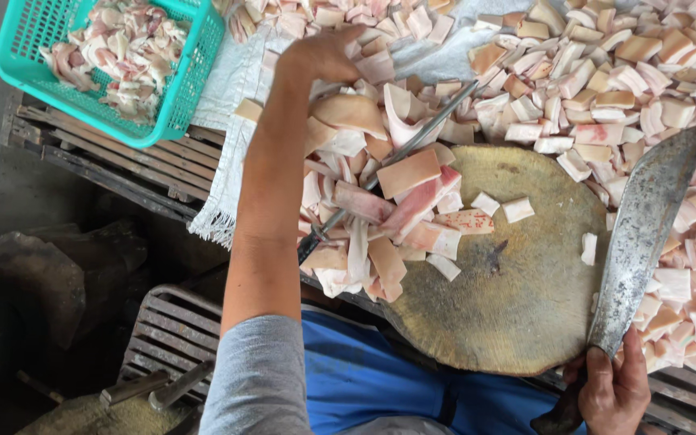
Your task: The person cuts pieces of pork skin into smaller rectangular strips using a large cleaver on a wooden cutting board. After cutting several pieces, they stop to sharpen the cleaver with a honing rod before resuming the task.
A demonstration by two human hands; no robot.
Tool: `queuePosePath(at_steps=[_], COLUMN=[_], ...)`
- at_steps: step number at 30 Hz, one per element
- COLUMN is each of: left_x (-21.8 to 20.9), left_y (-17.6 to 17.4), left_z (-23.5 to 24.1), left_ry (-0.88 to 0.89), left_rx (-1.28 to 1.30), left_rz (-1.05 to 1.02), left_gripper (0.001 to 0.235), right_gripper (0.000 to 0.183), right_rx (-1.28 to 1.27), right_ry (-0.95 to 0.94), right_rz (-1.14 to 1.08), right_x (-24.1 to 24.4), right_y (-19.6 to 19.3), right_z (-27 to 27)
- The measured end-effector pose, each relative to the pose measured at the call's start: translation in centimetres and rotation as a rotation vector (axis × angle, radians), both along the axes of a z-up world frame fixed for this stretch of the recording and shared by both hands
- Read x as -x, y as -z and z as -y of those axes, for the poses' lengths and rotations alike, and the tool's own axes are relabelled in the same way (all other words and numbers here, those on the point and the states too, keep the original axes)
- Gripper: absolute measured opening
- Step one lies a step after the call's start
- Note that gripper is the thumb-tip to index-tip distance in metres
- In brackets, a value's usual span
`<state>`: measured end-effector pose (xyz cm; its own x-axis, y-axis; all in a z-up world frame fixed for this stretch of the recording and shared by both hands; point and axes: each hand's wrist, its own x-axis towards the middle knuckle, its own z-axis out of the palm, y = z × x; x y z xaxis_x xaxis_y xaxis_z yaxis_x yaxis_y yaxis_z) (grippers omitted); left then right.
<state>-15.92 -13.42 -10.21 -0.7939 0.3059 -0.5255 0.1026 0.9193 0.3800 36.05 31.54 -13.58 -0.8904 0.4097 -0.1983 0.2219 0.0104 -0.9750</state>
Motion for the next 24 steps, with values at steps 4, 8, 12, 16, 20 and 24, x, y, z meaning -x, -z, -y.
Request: queuePosePath(at_steps=[4,8,12,16,20,24], left_x=[-0.2,-0.3,-0.9,-1.5,-1.6,-4.1], left_y=[0.6,-0.2,-0.2,-1.1,-4.3,-9.1], left_z=[-2.7,-4.5,-5.4,-3.8,-2.8,-2.5], left_ry=[-0.067,-0.071,-0.04,-0.101,-0.05,0.022], left_rx=[0.2,0.238,0.202,-0.021,-0.177,-0.286], left_rz=[-0.011,-0.037,-0.1,-0.099,-0.084,-0.184], left_gripper=[0.106,0.096,0.08,0.074,0.075,0.084], right_gripper=[0.063,0.058,0.063,0.059,0.061,0.059], right_rx=[-0.007,0.023,-0.013,0.002,0.016,0.054], right_ry=[0.027,0.021,0.056,0.065,0.037,0.021], right_rz=[0.029,0.007,0.053,0.042,0.015,0.019], right_x=[-0.4,-0.1,0.3,1.3,1.8,1.6], right_y=[0.5,-0.1,-1.2,-1.8,-2.2,-2.3], right_z=[-0.2,0.4,1.2,1.7,1.9,1.9])
